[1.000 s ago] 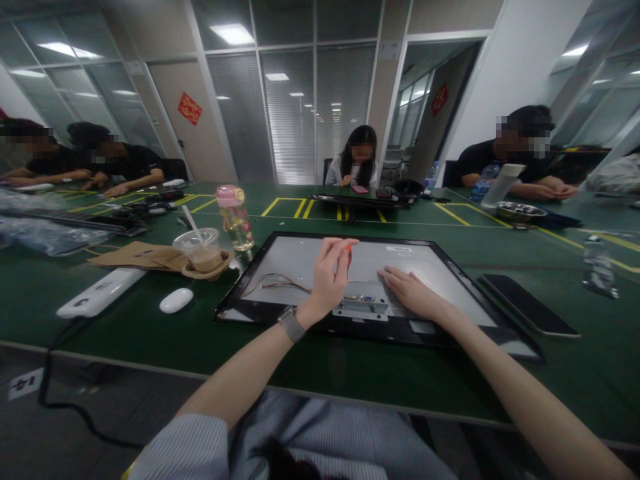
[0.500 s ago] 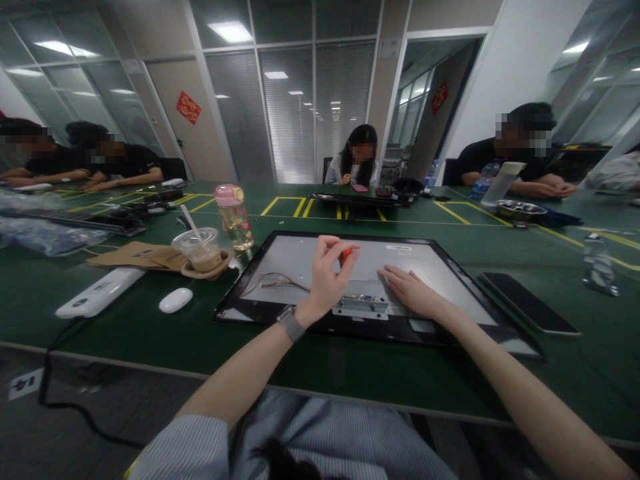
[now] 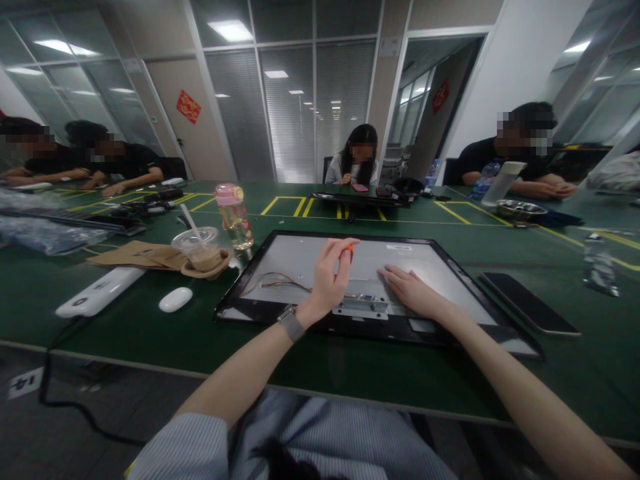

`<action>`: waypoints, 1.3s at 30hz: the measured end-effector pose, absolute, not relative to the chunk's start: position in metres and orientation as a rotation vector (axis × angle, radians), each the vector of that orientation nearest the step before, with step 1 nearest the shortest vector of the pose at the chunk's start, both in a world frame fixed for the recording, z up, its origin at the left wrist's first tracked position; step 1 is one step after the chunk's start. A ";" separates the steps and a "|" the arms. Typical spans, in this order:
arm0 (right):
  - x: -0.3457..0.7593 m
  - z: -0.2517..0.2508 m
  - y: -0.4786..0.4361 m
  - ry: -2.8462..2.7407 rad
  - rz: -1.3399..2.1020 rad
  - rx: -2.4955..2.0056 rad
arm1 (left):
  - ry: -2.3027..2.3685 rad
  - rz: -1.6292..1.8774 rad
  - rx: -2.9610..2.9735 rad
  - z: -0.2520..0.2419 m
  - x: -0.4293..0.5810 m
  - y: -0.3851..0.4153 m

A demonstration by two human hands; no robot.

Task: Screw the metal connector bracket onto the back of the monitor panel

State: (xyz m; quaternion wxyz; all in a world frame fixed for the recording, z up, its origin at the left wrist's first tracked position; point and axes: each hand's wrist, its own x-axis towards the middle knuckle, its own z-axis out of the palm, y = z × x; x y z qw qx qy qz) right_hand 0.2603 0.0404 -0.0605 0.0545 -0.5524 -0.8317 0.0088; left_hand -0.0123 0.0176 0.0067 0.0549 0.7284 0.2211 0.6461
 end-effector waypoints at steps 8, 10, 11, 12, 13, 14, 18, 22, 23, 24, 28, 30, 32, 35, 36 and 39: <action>0.258 -0.059 0.040 -2.519 0.051 -1.711 | 0.630 1.908 2.239 0.006 -0.011 0.016; 0.258 -0.059 0.039 -2.523 0.055 -1.713 | 0.621 1.904 2.233 0.005 -0.011 0.016; 0.257 -0.059 0.039 -2.524 0.059 -1.718 | 0.617 1.901 2.226 0.005 -0.011 0.017; 0.257 -0.059 0.039 -2.523 0.063 -1.724 | 0.613 1.898 2.221 0.005 -0.011 0.017; 0.257 -0.059 0.039 -2.519 0.067 -1.728 | 0.609 1.896 2.217 0.004 -0.011 0.017; 0.257 -0.058 0.039 -2.515 0.067 -1.731 | 0.604 1.892 2.216 0.004 -0.011 0.017; 0.258 -0.059 0.040 -2.518 0.035 -1.716 | 0.607 1.880 2.224 0.005 -0.011 0.016; 0.258 -0.061 0.040 -2.529 0.003 -1.700 | 0.601 1.885 2.221 0.005 -0.010 0.016; 0.258 -0.061 0.040 -2.527 0.001 -1.705 | 0.600 1.879 2.221 0.005 -0.010 0.016; 0.258 -0.061 0.039 -2.524 0.001 -1.715 | 0.602 1.866 2.224 0.005 -0.010 0.016; 0.257 -0.059 0.038 -2.519 0.027 -1.745 | 0.628 1.829 2.213 0.004 -0.011 0.017; 0.256 -0.058 0.038 -2.521 0.041 -1.748 | 0.636 1.825 2.190 0.004 -0.011 0.017; 0.256 -0.056 0.038 -2.523 0.051 -1.750 | 0.621 1.822 2.176 0.004 -0.011 0.018; 0.255 -0.055 0.037 -2.534 0.061 -1.756 | 0.589 1.825 2.176 0.004 -0.011 0.018; 0.255 -0.055 0.037 -2.538 0.065 -1.757 | 0.589 1.825 2.179 0.004 -0.011 0.018; 0.254 -0.055 0.037 -2.532 0.072 -1.757 | 0.605 1.820 2.179 0.004 -0.011 0.017</action>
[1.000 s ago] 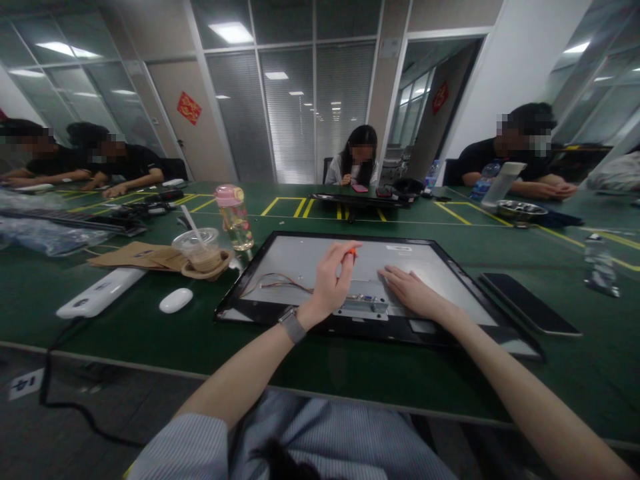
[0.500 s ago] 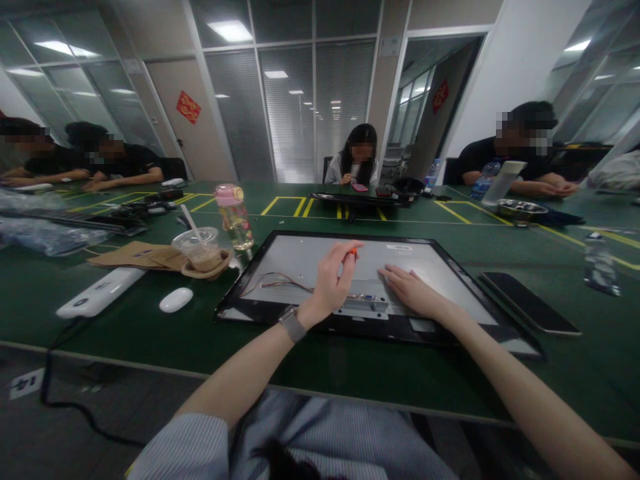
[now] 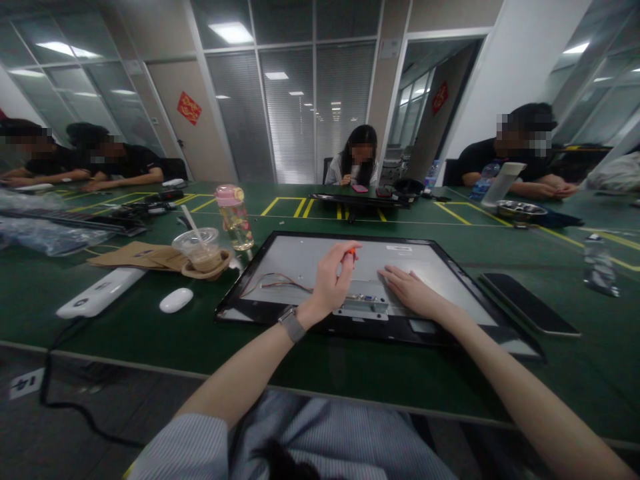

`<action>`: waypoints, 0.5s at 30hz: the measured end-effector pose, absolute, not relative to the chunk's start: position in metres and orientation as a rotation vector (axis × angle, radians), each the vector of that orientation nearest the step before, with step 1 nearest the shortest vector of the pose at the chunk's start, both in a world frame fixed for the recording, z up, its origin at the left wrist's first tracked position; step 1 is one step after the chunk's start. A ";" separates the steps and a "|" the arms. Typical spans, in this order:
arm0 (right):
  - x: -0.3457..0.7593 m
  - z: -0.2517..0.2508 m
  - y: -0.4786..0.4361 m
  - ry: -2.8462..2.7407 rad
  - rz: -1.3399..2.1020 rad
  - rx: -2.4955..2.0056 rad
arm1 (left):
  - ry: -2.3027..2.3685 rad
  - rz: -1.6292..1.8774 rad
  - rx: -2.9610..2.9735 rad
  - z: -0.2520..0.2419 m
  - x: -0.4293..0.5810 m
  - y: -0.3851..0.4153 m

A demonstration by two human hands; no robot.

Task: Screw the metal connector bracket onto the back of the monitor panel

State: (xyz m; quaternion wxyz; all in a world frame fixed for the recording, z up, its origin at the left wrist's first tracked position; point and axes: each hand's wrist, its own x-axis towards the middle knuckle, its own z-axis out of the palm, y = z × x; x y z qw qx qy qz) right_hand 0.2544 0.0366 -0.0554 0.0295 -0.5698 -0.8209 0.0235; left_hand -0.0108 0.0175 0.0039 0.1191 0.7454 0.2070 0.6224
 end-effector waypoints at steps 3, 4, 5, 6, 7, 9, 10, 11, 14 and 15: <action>0.256 -0.059 0.038 -2.510 0.061 -1.746 | 0.597 1.816 2.180 0.004 -0.011 0.018; 0.257 -0.060 0.039 -2.506 0.055 -1.736 | 0.595 1.818 2.182 0.004 -0.011 0.018; 0.258 -0.061 0.040 -2.507 0.049 -1.724 | 0.596 1.818 2.183 0.004 -0.011 0.018; 0.259 -0.062 0.041 -2.511 0.044 -1.709 | 0.601 1.819 2.182 0.004 -0.011 0.018; 0.260 -0.063 0.042 -2.517 0.039 -1.695 | 0.607 1.821 2.177 0.004 -0.011 0.019; 0.261 -0.064 0.043 -2.524 0.024 -1.679 | 0.619 1.816 2.169 0.003 -0.011 0.019; 0.261 -0.064 0.043 -2.524 0.017 -1.679 | 0.620 1.816 2.165 0.003 -0.011 0.020; 0.261 -0.064 0.043 -2.521 0.010 -1.682 | 0.614 1.818 2.161 0.002 -0.011 0.020; 0.259 -0.063 0.042 -2.525 0.007 -1.698 | 0.591 1.824 2.162 0.002 -0.011 0.020; 0.259 -0.063 0.042 -2.525 0.012 -1.704 | 0.590 1.823 2.165 0.002 -0.011 0.020</action>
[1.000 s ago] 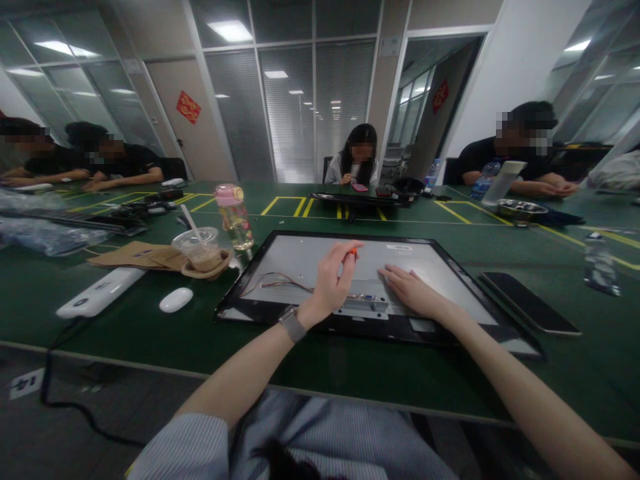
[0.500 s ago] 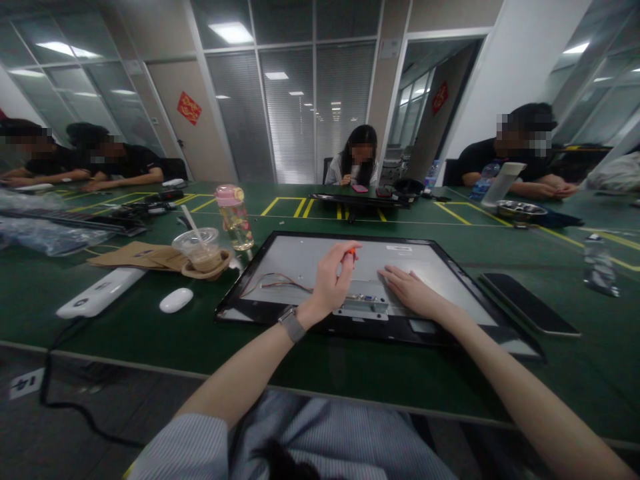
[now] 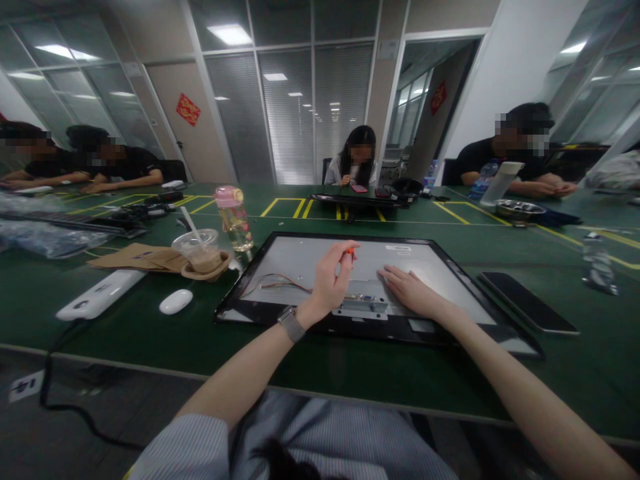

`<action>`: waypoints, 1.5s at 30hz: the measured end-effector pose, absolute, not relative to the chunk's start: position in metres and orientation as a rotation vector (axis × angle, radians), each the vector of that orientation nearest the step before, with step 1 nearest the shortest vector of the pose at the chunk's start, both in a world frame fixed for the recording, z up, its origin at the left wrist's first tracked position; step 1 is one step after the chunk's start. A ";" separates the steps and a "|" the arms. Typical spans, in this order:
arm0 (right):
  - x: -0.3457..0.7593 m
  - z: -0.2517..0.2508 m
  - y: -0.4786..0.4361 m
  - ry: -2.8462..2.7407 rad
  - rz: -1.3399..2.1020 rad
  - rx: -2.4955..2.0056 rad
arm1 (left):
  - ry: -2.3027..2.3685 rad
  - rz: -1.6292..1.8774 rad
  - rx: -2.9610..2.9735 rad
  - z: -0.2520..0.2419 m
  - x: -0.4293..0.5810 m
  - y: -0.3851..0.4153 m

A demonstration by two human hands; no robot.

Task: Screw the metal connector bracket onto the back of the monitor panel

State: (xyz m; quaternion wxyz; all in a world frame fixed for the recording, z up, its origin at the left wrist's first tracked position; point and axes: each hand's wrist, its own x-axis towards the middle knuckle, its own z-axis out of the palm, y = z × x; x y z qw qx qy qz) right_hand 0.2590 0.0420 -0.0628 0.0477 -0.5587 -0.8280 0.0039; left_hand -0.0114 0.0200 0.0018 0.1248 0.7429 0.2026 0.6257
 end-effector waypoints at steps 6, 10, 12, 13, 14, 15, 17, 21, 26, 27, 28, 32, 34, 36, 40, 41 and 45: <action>0.259 -0.062 0.042 -2.524 0.023 -1.706 | 0.605 1.807 2.213 0.003 -0.012 0.020; 0.260 -0.063 0.042 -2.531 0.005 -1.698 | 0.601 1.777 2.260 0.002 -0.011 0.017; 0.260 -0.064 0.042 -2.535 -0.010 -1.687 | 0.574 1.765 2.282 0.002 -0.011 0.016; 0.260 -0.064 0.042 -2.539 -0.014 -1.679 | 0.559 1.759 2.289 0.002 -0.010 0.016; 0.260 -0.064 0.042 -2.542 -0.015 -1.674 | 0.546 1.758 2.287 0.002 -0.010 0.015; 0.261 -0.064 0.042 -2.544 -0.015 -1.671 | 0.542 1.757 2.275 0.002 -0.010 0.016; 0.261 -0.064 0.042 -2.541 -0.014 -1.669 | 0.553 1.754 2.236 0.002 -0.010 0.016; 0.261 -0.064 0.042 -2.531 -0.004 -1.658 | 0.596 1.751 2.191 0.001 -0.011 0.019; 0.262 -0.066 0.044 -2.519 0.010 -1.673 | 0.619 1.782 2.231 0.002 -0.012 0.019; 0.262 -0.067 0.044 -2.521 0.009 -1.672 | 0.621 1.811 2.242 0.003 -0.013 0.018; 0.262 -0.067 0.044 -2.522 0.004 -1.672 | 0.623 1.845 2.251 0.004 -0.013 0.018; 0.263 -0.067 0.044 -2.538 -0.012 -1.687 | 0.673 1.998 2.241 0.008 -0.015 0.017; 0.262 -0.066 0.043 -2.542 -0.009 -1.688 | 0.702 2.055 2.221 0.009 -0.015 0.017; 0.262 -0.065 0.043 -2.533 -0.001 -1.685 | 0.711 2.079 2.195 0.009 -0.015 0.018; 0.262 -0.064 0.043 -2.523 0.023 -1.687 | 0.688 2.071 2.148 0.009 -0.013 0.017; 0.261 -0.063 0.042 -2.520 0.026 -1.692 | 0.680 2.057 2.146 0.009 -0.013 0.017; 0.261 -0.062 0.041 -2.521 0.024 -1.677 | 0.656 1.999 2.170 0.010 -0.013 0.016</action>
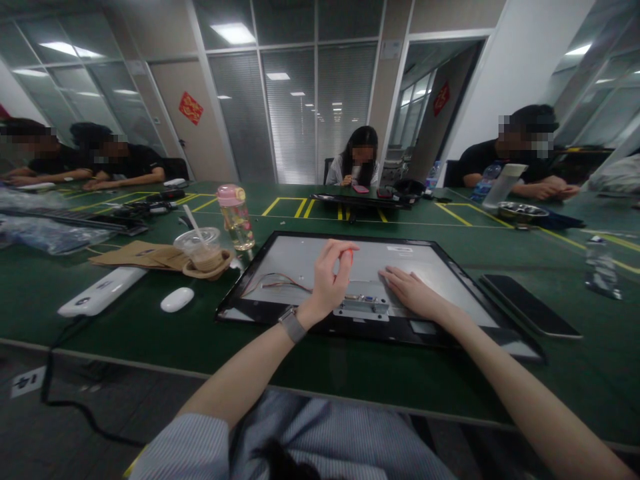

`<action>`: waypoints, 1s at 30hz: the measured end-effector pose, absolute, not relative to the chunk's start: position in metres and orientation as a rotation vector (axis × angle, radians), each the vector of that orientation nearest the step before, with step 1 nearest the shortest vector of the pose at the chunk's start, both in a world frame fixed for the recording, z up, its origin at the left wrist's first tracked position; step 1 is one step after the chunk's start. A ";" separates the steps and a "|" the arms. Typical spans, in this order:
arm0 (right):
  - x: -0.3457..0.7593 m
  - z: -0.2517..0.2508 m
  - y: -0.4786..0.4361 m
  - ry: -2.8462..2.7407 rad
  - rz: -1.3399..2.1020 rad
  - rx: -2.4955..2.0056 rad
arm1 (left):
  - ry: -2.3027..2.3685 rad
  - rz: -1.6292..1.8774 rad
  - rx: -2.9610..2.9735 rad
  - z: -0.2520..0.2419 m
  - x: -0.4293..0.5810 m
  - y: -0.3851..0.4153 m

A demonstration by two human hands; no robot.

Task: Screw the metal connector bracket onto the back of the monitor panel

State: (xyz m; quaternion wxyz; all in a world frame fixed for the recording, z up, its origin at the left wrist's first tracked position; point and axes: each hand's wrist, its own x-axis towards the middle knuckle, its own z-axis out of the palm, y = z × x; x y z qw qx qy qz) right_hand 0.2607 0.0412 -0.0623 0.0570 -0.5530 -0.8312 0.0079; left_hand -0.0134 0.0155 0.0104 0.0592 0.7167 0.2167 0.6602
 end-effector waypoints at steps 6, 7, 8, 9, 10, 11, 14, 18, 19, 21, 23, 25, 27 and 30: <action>0.259 -0.060 0.040 -2.520 0.033 -1.720 | 0.603 1.979 2.148 0.009 -0.015 0.016; 0.258 -0.060 0.040 -2.517 0.033 -1.724 | 0.605 1.960 2.142 0.008 -0.015 0.016; 0.258 -0.060 0.040 -2.515 0.032 -1.727 | 0.612 1.938 2.137 0.008 -0.015 0.016; 0.258 -0.060 0.040 -2.516 0.030 -1.728 | 0.622 1.920 2.134 0.007 -0.015 0.016; 0.258 -0.061 0.040 -2.520 0.027 -1.728 | 0.633 1.912 2.133 0.007 -0.014 0.016; 0.258 -0.061 0.041 -2.526 0.022 -1.728 | 0.646 1.910 2.135 0.008 -0.014 0.016; 0.259 -0.062 0.042 -2.542 0.010 -1.718 | 0.677 1.934 2.159 0.009 -0.013 0.016; 0.261 -0.063 0.042 -2.539 -0.006 -1.676 | 0.704 1.992 2.175 0.009 -0.013 0.018; 0.261 -0.062 0.041 -2.540 -0.009 -1.666 | 0.707 2.010 2.174 0.009 -0.013 0.018; 0.261 -0.062 0.041 -2.543 -0.010 -1.662 | 0.704 2.039 2.175 0.008 -0.014 0.019; 0.261 -0.061 0.041 -2.541 -0.008 -1.674 | 0.707 2.045 2.184 0.008 -0.014 0.019; 0.260 -0.061 0.041 -2.539 0.000 -1.691 | 0.718 2.025 2.192 0.007 -0.014 0.018; 0.260 -0.061 0.041 -2.533 0.011 -1.706 | 0.720 2.004 2.181 0.007 -0.015 0.017; 0.259 -0.061 0.041 -2.533 0.019 -1.713 | 0.694 1.980 2.149 0.008 -0.015 0.017</action>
